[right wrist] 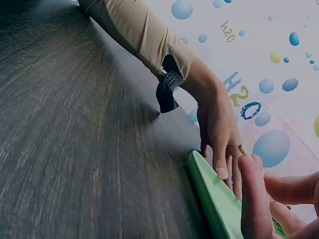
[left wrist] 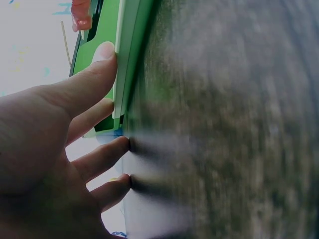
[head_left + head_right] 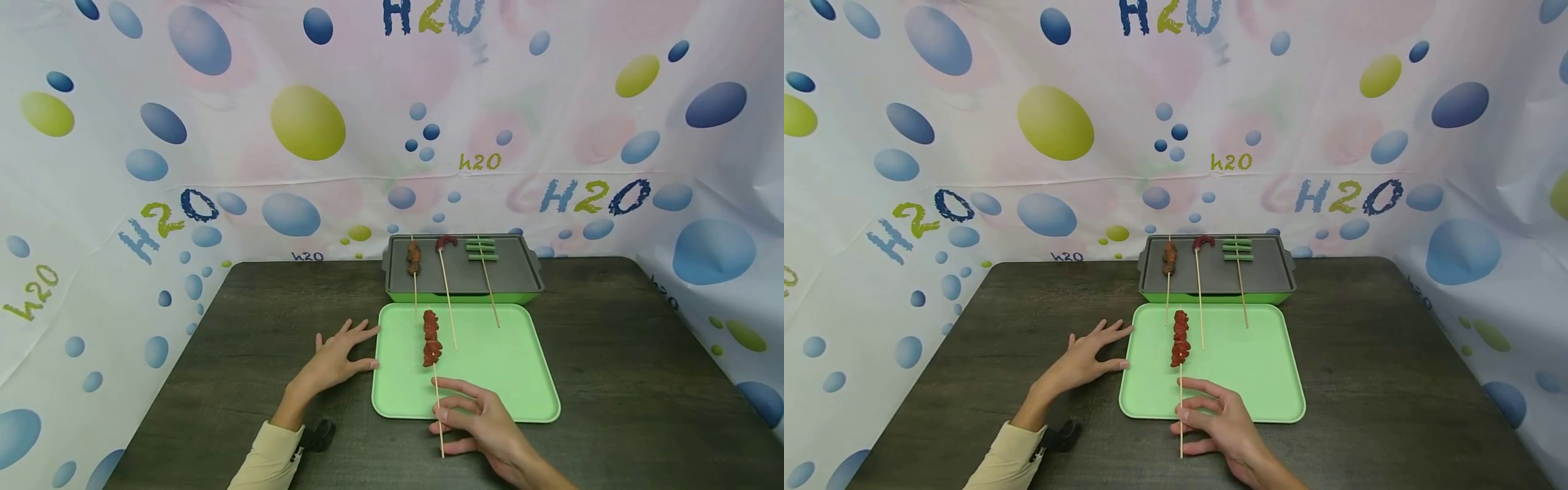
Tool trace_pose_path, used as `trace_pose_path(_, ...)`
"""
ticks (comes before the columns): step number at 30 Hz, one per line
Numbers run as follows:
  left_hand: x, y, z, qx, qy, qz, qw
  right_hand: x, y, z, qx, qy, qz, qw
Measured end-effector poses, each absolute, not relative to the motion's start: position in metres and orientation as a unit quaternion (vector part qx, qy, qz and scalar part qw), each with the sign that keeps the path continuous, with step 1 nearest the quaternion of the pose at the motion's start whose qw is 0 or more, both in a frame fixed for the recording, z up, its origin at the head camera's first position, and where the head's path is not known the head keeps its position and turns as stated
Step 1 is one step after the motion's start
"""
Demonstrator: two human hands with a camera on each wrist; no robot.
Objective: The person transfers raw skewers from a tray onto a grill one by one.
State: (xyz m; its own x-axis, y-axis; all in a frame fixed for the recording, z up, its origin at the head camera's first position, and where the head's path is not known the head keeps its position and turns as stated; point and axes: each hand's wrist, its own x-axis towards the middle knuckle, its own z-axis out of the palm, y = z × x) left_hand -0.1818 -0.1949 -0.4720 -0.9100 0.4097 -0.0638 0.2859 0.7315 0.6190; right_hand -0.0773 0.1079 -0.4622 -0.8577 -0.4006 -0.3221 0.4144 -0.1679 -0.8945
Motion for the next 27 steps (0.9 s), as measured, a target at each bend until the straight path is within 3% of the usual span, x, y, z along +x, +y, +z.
trace_pose_path(27, -0.184, -0.195, -0.474, 0.19, 0.927, 0.31, 0.095, -0.078, 0.139, -0.434, -0.052, 0.646, -0.732, 0.208)
